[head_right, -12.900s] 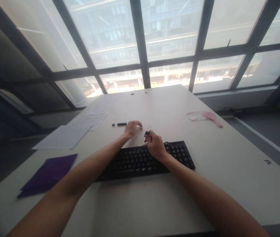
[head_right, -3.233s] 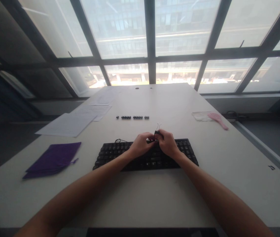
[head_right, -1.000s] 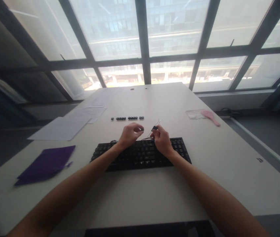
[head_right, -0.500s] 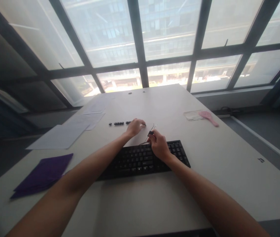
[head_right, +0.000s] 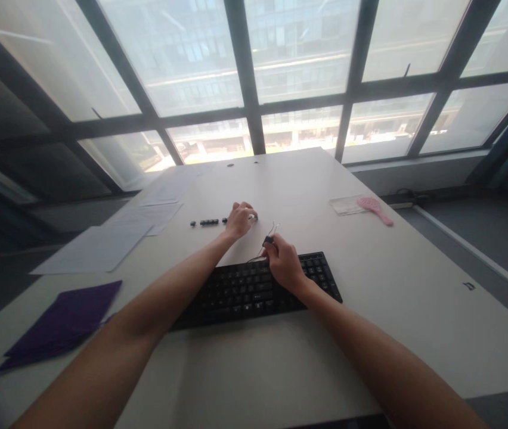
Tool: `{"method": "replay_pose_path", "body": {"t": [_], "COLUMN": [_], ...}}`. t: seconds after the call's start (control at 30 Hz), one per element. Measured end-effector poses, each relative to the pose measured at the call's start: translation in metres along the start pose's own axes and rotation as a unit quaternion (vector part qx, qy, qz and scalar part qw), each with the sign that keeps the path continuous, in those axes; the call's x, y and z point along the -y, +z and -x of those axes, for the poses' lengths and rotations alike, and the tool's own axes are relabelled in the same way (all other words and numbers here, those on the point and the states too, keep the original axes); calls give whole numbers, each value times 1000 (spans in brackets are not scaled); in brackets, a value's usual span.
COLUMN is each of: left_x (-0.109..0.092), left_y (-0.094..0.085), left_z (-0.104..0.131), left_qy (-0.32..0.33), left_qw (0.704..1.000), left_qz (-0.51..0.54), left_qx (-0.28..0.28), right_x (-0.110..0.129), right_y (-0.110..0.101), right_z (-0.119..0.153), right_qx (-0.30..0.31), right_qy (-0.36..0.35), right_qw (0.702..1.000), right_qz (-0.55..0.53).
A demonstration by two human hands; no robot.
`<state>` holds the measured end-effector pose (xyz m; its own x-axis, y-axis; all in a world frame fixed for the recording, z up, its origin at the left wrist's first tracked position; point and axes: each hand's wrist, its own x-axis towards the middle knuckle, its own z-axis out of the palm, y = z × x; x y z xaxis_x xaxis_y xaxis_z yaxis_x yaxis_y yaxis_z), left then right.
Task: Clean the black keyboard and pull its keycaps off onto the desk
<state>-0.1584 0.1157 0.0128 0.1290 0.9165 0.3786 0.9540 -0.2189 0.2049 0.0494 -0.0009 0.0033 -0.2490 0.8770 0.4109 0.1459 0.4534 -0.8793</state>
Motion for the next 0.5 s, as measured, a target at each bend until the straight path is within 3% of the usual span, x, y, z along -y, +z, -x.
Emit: {"method": "replay_pose_path", "body": {"t": [0.5], "left_x": [4], "left_y": [4], "left_z": [0], "left_qy": [-9], "left_qw": [1000], "left_qz": [-13], "left_qx": [-1], "right_x": [1], "right_y": [1], "right_z": [0], "right_qx": [2], "right_qy": [5], "right_qw": [1000], "right_qz": [-9]}}
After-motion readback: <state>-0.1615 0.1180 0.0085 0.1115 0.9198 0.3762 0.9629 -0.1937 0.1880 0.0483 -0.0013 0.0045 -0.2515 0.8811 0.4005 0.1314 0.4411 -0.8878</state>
